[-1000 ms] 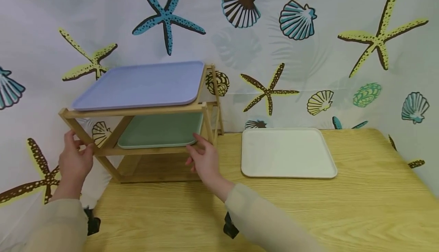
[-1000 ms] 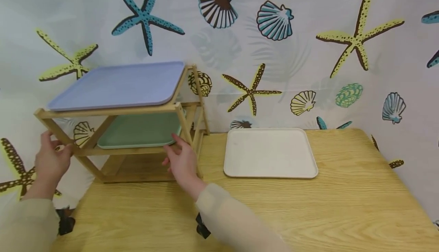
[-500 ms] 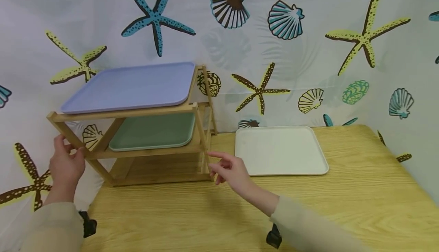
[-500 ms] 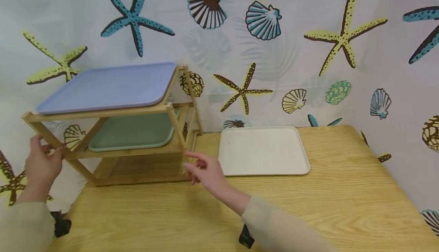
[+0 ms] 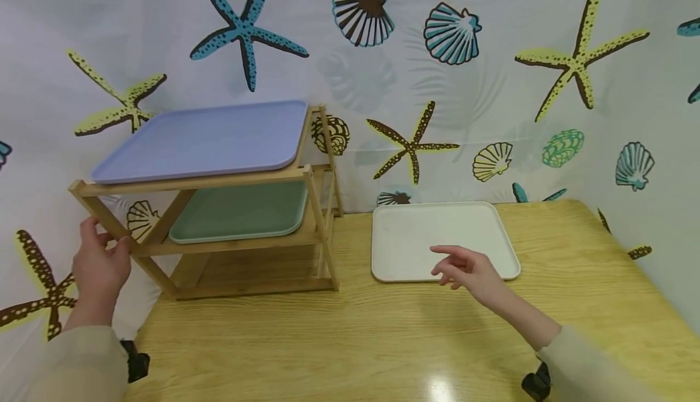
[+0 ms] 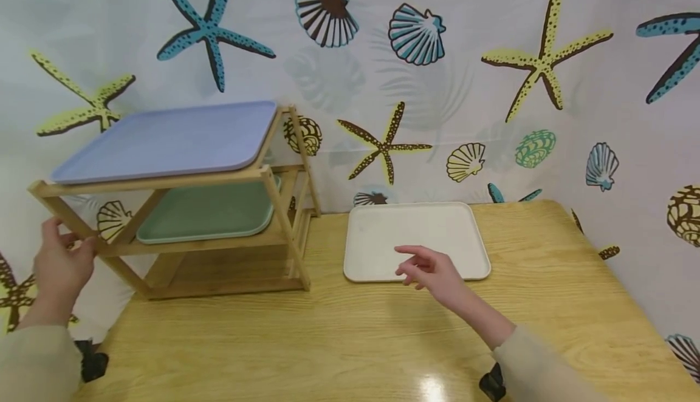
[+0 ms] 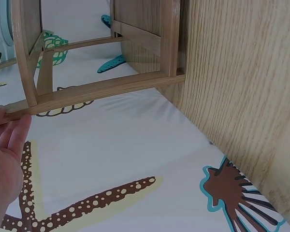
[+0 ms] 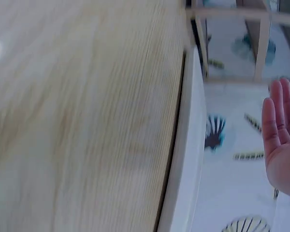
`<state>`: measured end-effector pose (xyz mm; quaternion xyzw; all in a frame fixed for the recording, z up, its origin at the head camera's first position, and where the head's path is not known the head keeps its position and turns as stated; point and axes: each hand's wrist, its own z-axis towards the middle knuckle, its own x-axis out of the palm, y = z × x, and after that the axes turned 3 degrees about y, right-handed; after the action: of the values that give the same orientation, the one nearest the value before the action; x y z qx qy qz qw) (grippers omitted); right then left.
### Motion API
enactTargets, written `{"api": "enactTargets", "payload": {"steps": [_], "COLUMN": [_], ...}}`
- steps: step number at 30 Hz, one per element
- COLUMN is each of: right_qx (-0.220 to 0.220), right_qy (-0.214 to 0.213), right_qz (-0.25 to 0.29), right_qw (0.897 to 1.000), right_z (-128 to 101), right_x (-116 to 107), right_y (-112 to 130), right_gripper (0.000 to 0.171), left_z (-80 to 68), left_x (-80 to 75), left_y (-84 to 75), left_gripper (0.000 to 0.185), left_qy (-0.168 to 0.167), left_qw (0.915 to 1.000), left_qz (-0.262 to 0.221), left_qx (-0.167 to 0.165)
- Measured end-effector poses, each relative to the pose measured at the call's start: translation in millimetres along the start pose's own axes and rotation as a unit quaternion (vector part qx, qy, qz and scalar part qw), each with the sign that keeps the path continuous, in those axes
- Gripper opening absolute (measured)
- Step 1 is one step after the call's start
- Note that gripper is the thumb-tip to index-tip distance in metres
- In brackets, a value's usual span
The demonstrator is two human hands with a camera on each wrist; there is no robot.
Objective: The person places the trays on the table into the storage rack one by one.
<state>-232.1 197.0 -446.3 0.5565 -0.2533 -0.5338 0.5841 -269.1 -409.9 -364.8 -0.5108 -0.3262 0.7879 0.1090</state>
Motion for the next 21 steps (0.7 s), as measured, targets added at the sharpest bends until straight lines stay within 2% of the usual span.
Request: {"api": "enactTargets", "payload": {"steps": [6,11,15,21], "right_qx": [0.029,0.075,0.116,0.163], "right_qy": [-0.058,-0.080,-0.088,-0.087], "right_qz": [-0.056,-0.120,-0.161,-0.201], "right_qw": [0.996,0.987,0.976,0.962], "right_z": [-7,-6,-8,-14], "right_x": [-53,-92,-111,-126], "right_y": [-21,-37,-46,-61], "right_gripper": [0.041,0.048,0.053,0.058], "left_z": [-0.1,0.0,-0.2,0.1], "left_x": [-2.3,-1.7,-1.3,-2.7], "left_y": [-0.9,-0.8,0.8,2.9], "left_gripper": [0.055,0.056,0.056,0.056], "left_qy": [-0.002,0.008,0.008,0.008], "left_qw": [1.0000,1.0000,1.0000,0.9999], "left_qz": [0.003,-0.001,-0.001,-0.001], "left_qx": [0.008,-0.002,-0.001,0.012]}}
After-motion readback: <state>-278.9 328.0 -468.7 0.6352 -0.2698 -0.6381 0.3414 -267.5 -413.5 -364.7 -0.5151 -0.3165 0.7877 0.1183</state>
